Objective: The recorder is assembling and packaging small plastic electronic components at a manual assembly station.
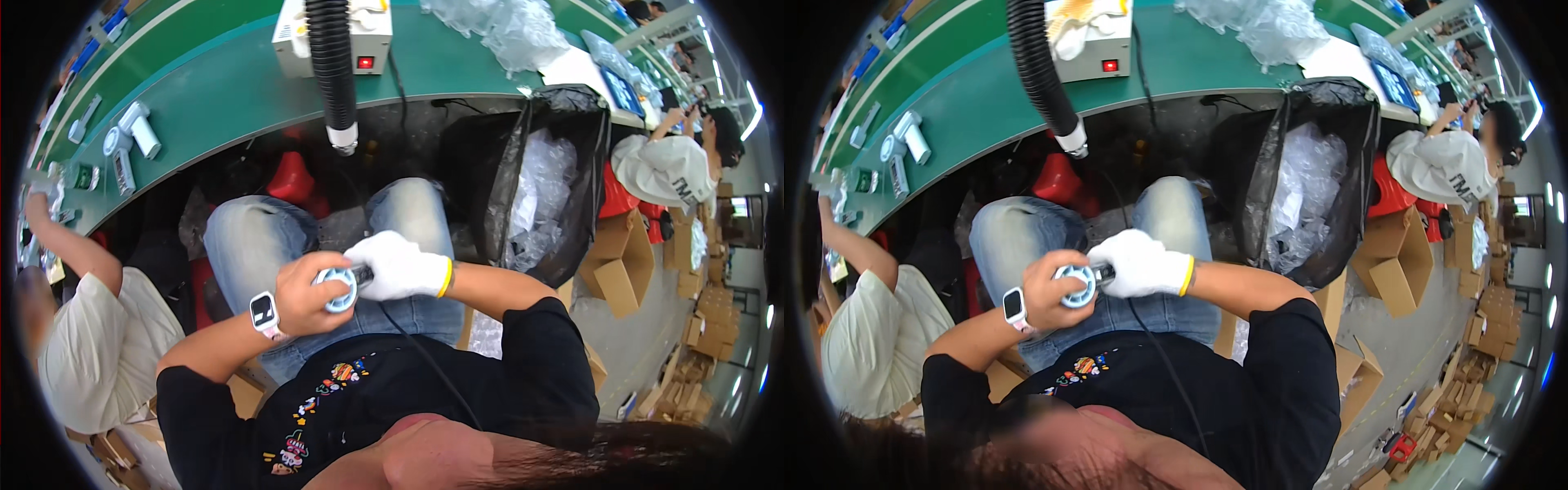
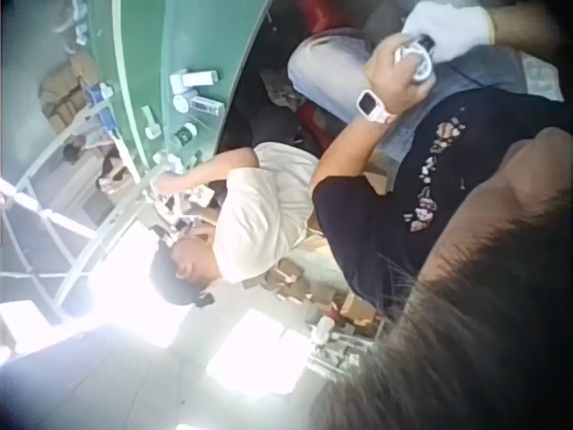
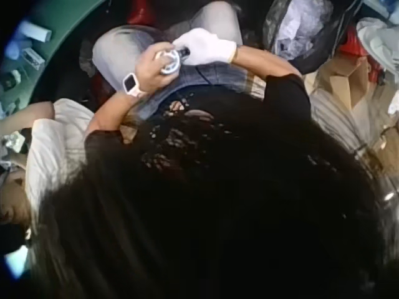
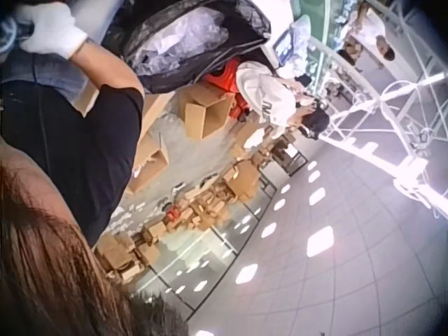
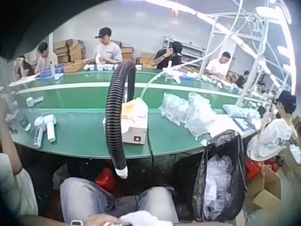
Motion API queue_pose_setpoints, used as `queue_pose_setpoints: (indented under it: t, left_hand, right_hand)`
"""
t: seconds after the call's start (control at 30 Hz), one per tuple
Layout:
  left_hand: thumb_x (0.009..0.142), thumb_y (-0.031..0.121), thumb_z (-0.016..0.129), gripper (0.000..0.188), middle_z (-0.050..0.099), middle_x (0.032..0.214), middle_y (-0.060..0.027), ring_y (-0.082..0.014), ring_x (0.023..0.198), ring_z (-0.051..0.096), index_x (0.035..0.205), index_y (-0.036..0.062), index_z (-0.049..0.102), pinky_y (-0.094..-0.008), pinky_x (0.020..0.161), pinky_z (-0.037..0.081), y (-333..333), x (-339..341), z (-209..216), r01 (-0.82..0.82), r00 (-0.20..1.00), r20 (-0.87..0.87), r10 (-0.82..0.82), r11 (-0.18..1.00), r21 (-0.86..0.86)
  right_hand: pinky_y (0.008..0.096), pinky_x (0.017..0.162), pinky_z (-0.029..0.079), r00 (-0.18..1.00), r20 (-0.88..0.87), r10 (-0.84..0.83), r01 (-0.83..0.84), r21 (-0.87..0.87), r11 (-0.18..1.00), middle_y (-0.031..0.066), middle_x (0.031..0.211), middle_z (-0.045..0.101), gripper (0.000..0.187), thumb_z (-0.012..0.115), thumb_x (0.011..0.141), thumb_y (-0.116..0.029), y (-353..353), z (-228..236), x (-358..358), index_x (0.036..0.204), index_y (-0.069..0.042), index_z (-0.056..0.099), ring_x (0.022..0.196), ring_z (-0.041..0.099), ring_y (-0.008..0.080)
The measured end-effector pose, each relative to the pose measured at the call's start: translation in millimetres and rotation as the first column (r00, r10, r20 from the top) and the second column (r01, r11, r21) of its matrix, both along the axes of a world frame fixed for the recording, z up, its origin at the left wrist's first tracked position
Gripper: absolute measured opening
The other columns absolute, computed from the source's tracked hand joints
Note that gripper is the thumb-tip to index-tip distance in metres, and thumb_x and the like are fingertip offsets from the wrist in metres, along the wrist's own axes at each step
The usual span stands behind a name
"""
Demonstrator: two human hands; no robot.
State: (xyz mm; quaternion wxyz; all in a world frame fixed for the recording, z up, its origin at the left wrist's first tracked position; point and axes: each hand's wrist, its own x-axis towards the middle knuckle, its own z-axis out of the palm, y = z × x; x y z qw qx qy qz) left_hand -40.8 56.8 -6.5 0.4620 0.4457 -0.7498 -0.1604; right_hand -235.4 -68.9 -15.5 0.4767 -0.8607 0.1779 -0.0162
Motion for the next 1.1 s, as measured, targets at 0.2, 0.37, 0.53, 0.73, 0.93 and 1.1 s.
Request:
queue_pose_setpoints:
  t: [0.2, 0.37, 0.53, 0.73, 0.93, 1.1]
  left_hand:
    - [0.066, 0.010, 0.087, 0.047, 0.068, 0.113, -0.0185, -0.0333, 0.099, 0.071, 0.105, 0.0074, 0.062, -0.0390, 0.082, 0.058, -16.4, -10.4, -49.6, -0.085, 0.991, -0.097, 0.088, 0.996, 0.032]
    - [0.074, 0.012, 0.082, 0.053, 0.064, 0.126, -0.0170, -0.0246, 0.114, 0.064, 0.120, 0.0077, 0.056, -0.0379, 0.097, 0.051, -32.1, 86.8, -20.7, -0.310, 0.776, -0.447, 0.445, 0.886, 0.345]
    - [0.095, 0.016, 0.073, 0.059, 0.062, 0.129, -0.0170, -0.0218, 0.104, 0.064, 0.145, 0.0012, 0.046, -0.0339, 0.090, 0.052, -156.7, 196.2, 26.1, -0.539, 0.477, -0.758, 0.445, 0.829, 0.147]
    - [0.076, 0.043, 0.089, 0.057, 0.068, 0.116, -0.0196, -0.0345, 0.111, 0.065, 0.116, 0.0063, 0.074, -0.0465, 0.098, 0.052, -366.6, 340.1, 3.8, -0.824, 0.451, -0.038, 0.892, 0.400, -0.400]
    - [0.088, 0.032, 0.080, 0.064, 0.057, 0.136, -0.0253, -0.0404, 0.131, 0.051, 0.135, -0.0018, 0.053, -0.0472, 0.110, 0.044, -371.5, 270.4, -11.1, -0.938, 0.319, 0.040, 0.947, 0.321, -0.129]
    - [0.103, 0.025, 0.063, 0.035, 0.067, 0.126, -0.0144, -0.0235, 0.112, 0.065, 0.127, 0.0002, 0.058, -0.0382, 0.100, 0.051, -181.7, 121.8, -0.6, -0.297, 0.749, -0.569, 0.339, 0.940, 0.168]
  right_hand:
    - [0.0432, 0.079, 0.058, 0.991, -0.058, -0.121, 0.112, -0.130, 0.985, 0.0173, 0.089, 0.073, 0.041, 0.083, 0.071, -0.031, 1.6, -44.8, -7.6, 0.105, -0.009, 0.074, 0.085, 0.073, 0.0345]
    - [0.0471, 0.092, 0.054, 0.791, 0.539, -0.288, 0.502, -0.305, 0.809, 0.0157, 0.109, 0.070, 0.037, 0.080, 0.072, -0.019, -87.2, 31.5, -0.2, 0.106, -0.006, 0.072, 0.104, 0.067, 0.0380]
    - [0.0471, 0.102, 0.048, 0.671, 0.677, -0.303, 0.661, -0.731, -0.168, 0.0147, 0.122, 0.066, 0.027, 0.078, 0.076, -0.021, -283.1, 95.0, -16.1, 0.102, -0.014, 0.077, 0.117, 0.060, 0.0353]
    - [0.0462, 0.102, 0.046, 0.709, 0.458, -0.536, 0.380, -0.889, -0.257, 0.0136, 0.120, 0.067, 0.025, 0.072, 0.078, -0.036, -362.2, 107.1, 12.0, 0.090, -0.015, 0.079, 0.123, 0.056, 0.0345]
    - [0.0426, 0.103, 0.049, 0.722, 0.569, -0.394, 0.665, -0.728, 0.168, 0.0186, 0.124, 0.070, 0.016, 0.074, 0.086, -0.017, -295.6, 102.9, -40.2, 0.090, -0.002, 0.070, 0.113, 0.066, 0.0312]
    - [0.0340, 0.099, 0.052, 0.528, 0.613, -0.587, 0.665, 0.131, 0.735, 0.0172, 0.123, 0.071, 0.023, 0.074, 0.088, -0.001, -142.6, 50.4, -40.7, 0.109, 0.002, 0.066, 0.112, 0.067, 0.0197]
